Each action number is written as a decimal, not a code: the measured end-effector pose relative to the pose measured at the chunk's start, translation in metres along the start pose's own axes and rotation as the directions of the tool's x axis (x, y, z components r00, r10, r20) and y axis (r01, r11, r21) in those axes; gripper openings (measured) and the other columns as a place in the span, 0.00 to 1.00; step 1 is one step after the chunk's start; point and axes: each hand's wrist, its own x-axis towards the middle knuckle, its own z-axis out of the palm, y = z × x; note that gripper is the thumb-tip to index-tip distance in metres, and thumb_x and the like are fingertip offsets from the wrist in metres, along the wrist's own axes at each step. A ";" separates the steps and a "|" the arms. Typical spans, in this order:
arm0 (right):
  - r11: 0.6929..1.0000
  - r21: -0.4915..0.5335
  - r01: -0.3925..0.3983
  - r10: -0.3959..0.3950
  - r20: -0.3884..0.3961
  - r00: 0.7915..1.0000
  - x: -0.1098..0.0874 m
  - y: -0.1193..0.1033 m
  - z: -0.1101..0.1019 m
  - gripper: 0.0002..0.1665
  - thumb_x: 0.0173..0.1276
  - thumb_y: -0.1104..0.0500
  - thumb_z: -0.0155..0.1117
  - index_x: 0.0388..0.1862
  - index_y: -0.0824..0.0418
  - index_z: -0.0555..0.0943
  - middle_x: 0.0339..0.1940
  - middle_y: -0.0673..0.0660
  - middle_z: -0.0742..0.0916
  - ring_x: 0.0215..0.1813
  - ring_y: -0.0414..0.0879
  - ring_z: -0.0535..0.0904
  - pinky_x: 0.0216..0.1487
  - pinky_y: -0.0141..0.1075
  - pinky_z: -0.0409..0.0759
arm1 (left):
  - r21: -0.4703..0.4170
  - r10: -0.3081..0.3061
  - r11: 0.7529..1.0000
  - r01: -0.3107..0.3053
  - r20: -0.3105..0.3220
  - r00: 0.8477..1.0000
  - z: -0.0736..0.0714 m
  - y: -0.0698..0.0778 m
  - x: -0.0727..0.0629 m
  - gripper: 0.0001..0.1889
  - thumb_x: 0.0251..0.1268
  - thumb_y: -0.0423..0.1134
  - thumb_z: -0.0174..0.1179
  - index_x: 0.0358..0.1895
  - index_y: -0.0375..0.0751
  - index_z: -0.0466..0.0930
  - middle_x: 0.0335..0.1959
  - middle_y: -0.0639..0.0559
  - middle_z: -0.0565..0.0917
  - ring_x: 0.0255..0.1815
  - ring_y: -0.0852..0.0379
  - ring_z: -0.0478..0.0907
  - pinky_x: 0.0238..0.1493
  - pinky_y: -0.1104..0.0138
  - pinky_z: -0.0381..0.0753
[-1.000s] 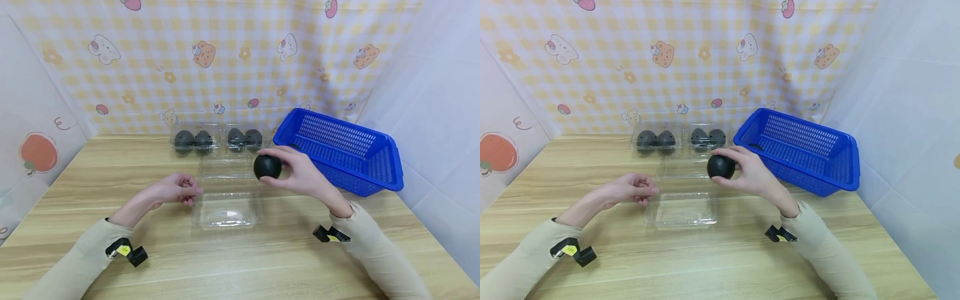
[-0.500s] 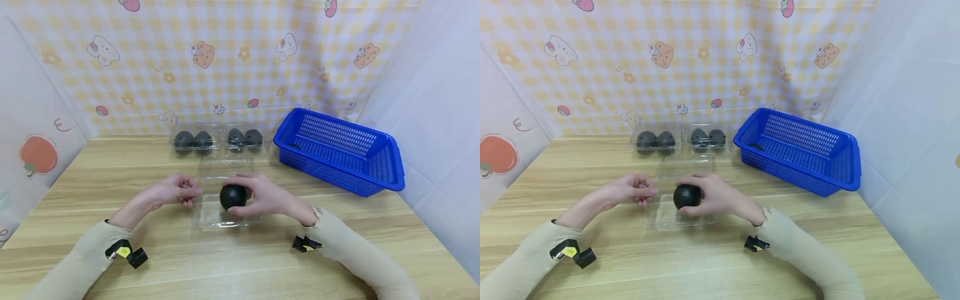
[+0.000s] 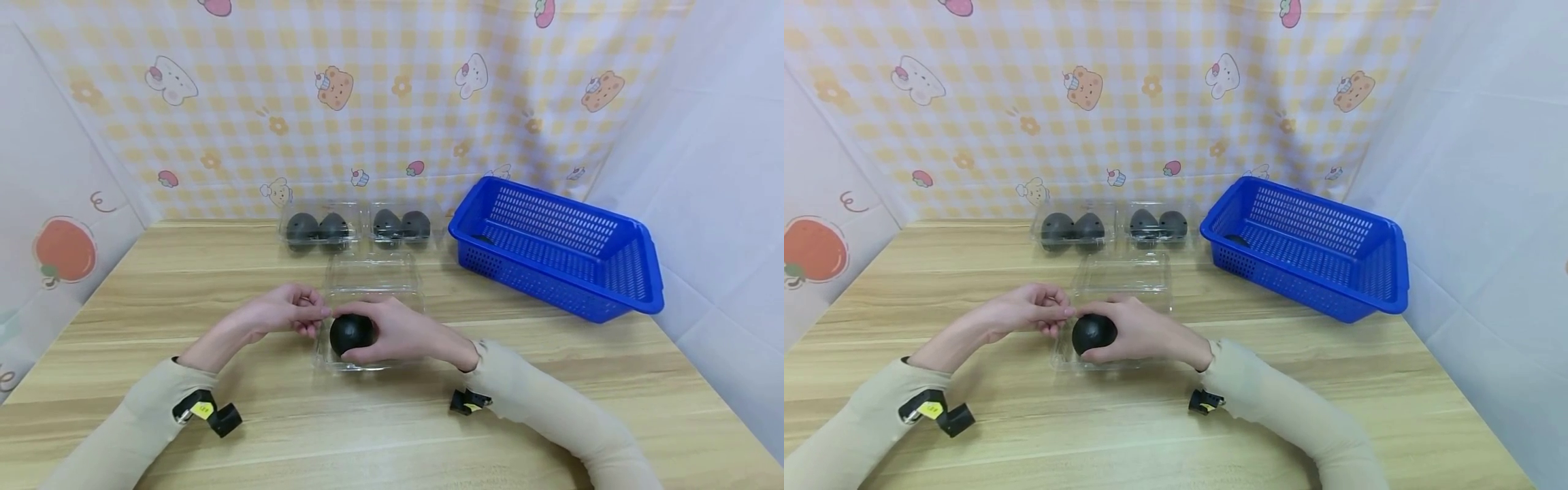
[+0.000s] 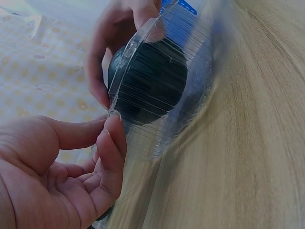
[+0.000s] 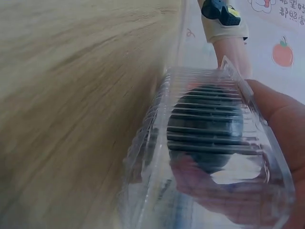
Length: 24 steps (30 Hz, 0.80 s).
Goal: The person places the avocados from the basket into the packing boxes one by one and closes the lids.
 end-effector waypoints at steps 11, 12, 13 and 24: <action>0.997 0.035 -0.075 0.072 0.067 0.995 0.003 0.000 0.002 0.42 0.65 0.42 0.72 0.75 0.50 0.70 0.55 0.50 0.84 0.43 0.39 0.79 0.48 0.31 0.79 | -0.010 0.003 1.000 -0.003 -0.004 1.000 0.001 0.001 -0.001 0.07 0.75 0.33 0.58 0.40 0.31 0.74 0.27 0.48 0.81 0.27 0.60 0.81 0.31 0.71 0.81; 0.995 0.034 -0.089 0.086 0.071 0.994 0.003 0.000 0.002 0.43 0.66 0.42 0.72 0.76 0.50 0.69 0.52 0.50 0.84 0.41 0.39 0.79 0.47 0.31 0.78 | -0.011 0.002 1.000 -0.002 -0.004 1.000 0.001 0.000 -0.001 0.07 0.75 0.33 0.58 0.40 0.31 0.74 0.27 0.48 0.81 0.27 0.60 0.81 0.31 0.71 0.81; 0.994 0.035 -0.101 0.098 0.074 0.992 0.003 0.000 0.001 0.44 0.66 0.41 0.71 0.77 0.49 0.67 0.48 0.50 0.84 0.39 0.39 0.78 0.46 0.31 0.77 | -0.011 0.002 1.000 -0.002 -0.003 1.000 0.001 0.000 -0.001 0.07 0.75 0.34 0.58 0.40 0.31 0.74 0.27 0.48 0.81 0.27 0.60 0.81 0.31 0.71 0.81; 0.983 0.050 -0.177 0.173 0.084 0.981 -0.001 -0.001 -0.020 0.46 0.69 0.42 0.69 0.80 0.51 0.61 0.19 0.49 0.77 0.25 0.36 0.72 0.39 0.34 0.76 | -0.013 -0.003 1.000 0.003 -0.001 1.000 0.001 0.000 -0.001 0.07 0.75 0.34 0.59 0.39 0.32 0.73 0.28 0.47 0.81 0.27 0.59 0.81 0.31 0.71 0.81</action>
